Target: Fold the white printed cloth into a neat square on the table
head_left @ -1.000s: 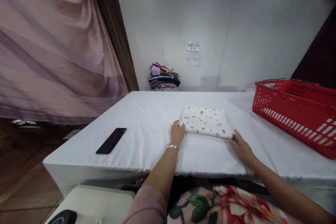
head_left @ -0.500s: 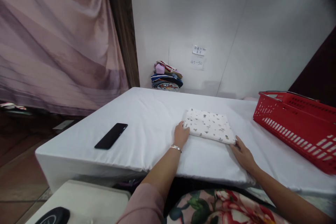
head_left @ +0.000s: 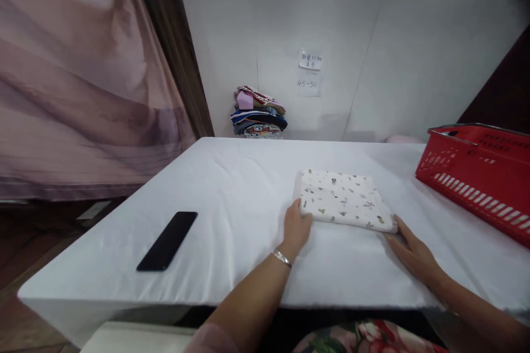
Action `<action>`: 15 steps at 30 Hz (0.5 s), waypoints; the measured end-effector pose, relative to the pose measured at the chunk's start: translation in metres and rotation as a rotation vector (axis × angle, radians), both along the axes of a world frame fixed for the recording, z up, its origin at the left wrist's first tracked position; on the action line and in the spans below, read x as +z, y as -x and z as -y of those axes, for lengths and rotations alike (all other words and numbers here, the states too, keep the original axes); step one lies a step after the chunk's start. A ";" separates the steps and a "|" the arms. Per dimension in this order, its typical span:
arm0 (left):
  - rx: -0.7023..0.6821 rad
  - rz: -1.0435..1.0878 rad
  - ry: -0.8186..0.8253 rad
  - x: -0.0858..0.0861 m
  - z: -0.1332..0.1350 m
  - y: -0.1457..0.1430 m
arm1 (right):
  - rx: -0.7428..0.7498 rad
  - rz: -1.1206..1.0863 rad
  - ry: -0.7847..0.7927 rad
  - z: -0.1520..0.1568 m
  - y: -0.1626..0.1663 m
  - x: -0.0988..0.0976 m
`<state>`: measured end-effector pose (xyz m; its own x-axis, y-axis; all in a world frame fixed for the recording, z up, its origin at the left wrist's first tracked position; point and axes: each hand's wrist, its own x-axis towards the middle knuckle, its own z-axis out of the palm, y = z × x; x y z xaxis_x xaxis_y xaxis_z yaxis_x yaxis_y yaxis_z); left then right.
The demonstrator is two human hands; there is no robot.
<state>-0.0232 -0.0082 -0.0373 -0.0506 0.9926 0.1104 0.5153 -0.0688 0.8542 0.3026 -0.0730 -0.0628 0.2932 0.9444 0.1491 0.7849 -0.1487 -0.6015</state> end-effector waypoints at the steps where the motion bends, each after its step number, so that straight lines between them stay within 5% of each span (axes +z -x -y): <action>1: -0.014 0.005 0.009 0.000 0.002 0.000 | -0.009 -0.018 0.000 0.000 -0.001 -0.001; 15: -0.141 -0.003 0.083 -0.011 0.017 0.004 | -0.104 -0.092 0.004 0.002 -0.004 -0.012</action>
